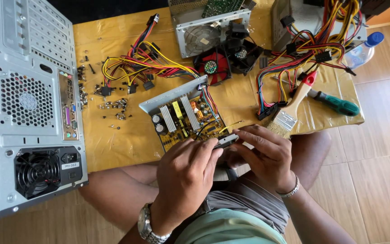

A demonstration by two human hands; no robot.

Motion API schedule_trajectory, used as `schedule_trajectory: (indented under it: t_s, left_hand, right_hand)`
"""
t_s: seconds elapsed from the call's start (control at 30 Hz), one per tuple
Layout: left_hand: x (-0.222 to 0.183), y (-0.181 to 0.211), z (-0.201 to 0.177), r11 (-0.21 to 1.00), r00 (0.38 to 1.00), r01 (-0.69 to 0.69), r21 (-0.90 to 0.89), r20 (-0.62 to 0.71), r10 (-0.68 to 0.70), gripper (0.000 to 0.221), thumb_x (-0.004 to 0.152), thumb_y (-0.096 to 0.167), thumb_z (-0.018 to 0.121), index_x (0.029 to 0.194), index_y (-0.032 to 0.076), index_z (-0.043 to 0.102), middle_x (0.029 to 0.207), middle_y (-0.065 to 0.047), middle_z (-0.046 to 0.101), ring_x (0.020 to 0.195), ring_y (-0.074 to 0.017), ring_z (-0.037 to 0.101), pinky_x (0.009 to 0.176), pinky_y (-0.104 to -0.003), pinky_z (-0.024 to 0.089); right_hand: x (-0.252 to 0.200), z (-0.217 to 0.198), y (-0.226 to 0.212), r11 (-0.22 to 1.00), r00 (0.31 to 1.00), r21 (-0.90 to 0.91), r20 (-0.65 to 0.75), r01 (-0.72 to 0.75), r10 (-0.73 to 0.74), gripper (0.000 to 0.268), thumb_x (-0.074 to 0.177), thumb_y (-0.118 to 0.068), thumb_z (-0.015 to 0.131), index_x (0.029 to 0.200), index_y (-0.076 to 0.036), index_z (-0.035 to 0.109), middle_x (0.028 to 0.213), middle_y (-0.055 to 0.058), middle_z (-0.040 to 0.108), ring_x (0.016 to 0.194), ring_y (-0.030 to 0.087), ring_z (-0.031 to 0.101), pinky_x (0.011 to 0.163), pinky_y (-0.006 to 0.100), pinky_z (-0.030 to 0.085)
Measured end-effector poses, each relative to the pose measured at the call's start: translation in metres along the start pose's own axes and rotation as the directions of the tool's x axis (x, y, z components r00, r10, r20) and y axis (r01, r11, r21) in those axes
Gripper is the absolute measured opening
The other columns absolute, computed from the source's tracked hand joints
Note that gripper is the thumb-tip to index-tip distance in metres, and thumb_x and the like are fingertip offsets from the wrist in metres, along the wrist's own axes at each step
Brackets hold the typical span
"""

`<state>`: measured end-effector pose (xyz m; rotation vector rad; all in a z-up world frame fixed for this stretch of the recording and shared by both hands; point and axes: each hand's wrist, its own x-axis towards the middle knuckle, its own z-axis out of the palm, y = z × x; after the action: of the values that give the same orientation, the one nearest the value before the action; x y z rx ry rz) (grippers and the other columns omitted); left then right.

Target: Disassembling and cleaning a computer power supply unit, including cutting sticker edges, brushing away dust, and removing screws.

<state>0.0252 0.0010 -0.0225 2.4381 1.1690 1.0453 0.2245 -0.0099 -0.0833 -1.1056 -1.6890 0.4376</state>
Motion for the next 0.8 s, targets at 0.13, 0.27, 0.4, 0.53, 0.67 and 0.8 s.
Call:
schedule_trajectory:
  t_s: [0.13,0.27,0.4,0.53,0.67,0.8]
  left_hand:
    - [0.005,0.002,0.004,0.992,0.993,-0.086,0.088,-0.070,0.092,0.011,0.101,0.007,0.067,0.105,-0.003,0.067,0.091,-0.012,0.073,0.075,-0.0257,0.066,0.071,-0.037,0.053]
    - [-0.003,0.006,0.021,0.961,0.979,-0.114,0.253,-0.134,0.152,0.013,0.100,0.009,0.069,0.104,-0.003,0.072,0.090,-0.012,0.073,0.074,-0.0233,0.067,0.068,-0.035,0.054]
    - [-0.006,0.011,0.023,0.965,0.975,-0.094,0.244,-0.174,0.139,0.014,0.101,0.008,0.066,0.104,-0.004,0.070,0.091,-0.014,0.072,0.074,-0.0254,0.067,0.066,-0.037,0.053]
    - [-0.016,0.019,0.024,0.972,0.977,-0.035,0.233,-0.196,0.082,0.012,0.100,0.007,0.067,0.104,-0.004,0.069,0.084,-0.012,0.068,0.068,-0.0252,0.061,0.063,-0.039,0.050]
    - [-0.021,0.018,0.023,0.967,0.974,0.013,0.254,-0.224,0.046,0.014,0.100,0.010,0.065,0.104,-0.003,0.070,0.086,-0.011,0.070,0.069,-0.0246,0.065,0.063,-0.039,0.051]
    - [-0.011,0.004,0.023,0.960,0.975,-0.010,0.281,-0.211,0.072,0.013,0.099,0.006,0.068,0.105,-0.005,0.068,0.088,-0.015,0.071,0.071,-0.0276,0.066,0.064,-0.040,0.052]
  right_hand:
    - [0.012,-0.020,-0.002,0.988,0.995,-0.116,0.035,0.100,-0.096,0.024,0.093,-0.007,0.075,0.114,0.004,0.069,0.105,0.020,0.073,0.089,0.025,0.074,0.083,0.032,0.061]
    - [0.008,-0.073,0.020,0.930,0.988,-0.367,-0.135,0.027,-0.082,0.010,0.096,0.007,0.075,0.104,0.011,0.071,0.104,0.025,0.073,0.094,0.034,0.072,0.087,0.041,0.059]
    - [0.002,-0.130,0.080,0.707,0.988,-0.700,-0.020,0.098,-0.156,0.021,0.110,-0.008,0.071,0.122,0.010,0.073,0.120,0.026,0.074,0.107,0.043,0.067,0.096,0.051,0.051]
    - [-0.015,-0.151,0.116,0.735,0.999,-0.678,0.052,0.027,0.012,0.028,0.103,-0.007,0.077,0.127,0.007,0.073,0.117,0.024,0.071,0.103,0.040,0.064,0.092,0.049,0.052]
    - [-0.033,-0.160,0.109,0.723,0.998,-0.691,0.028,-0.021,0.056,0.020,0.107,-0.002,0.077,0.124,0.009,0.076,0.114,0.023,0.072,0.100,0.038,0.064,0.090,0.046,0.053]
    - [-0.057,-0.182,0.101,0.685,0.996,-0.726,0.005,-0.058,0.090,0.022,0.113,-0.003,0.072,0.129,0.011,0.076,0.118,0.022,0.074,0.102,0.034,0.069,0.088,0.043,0.057]
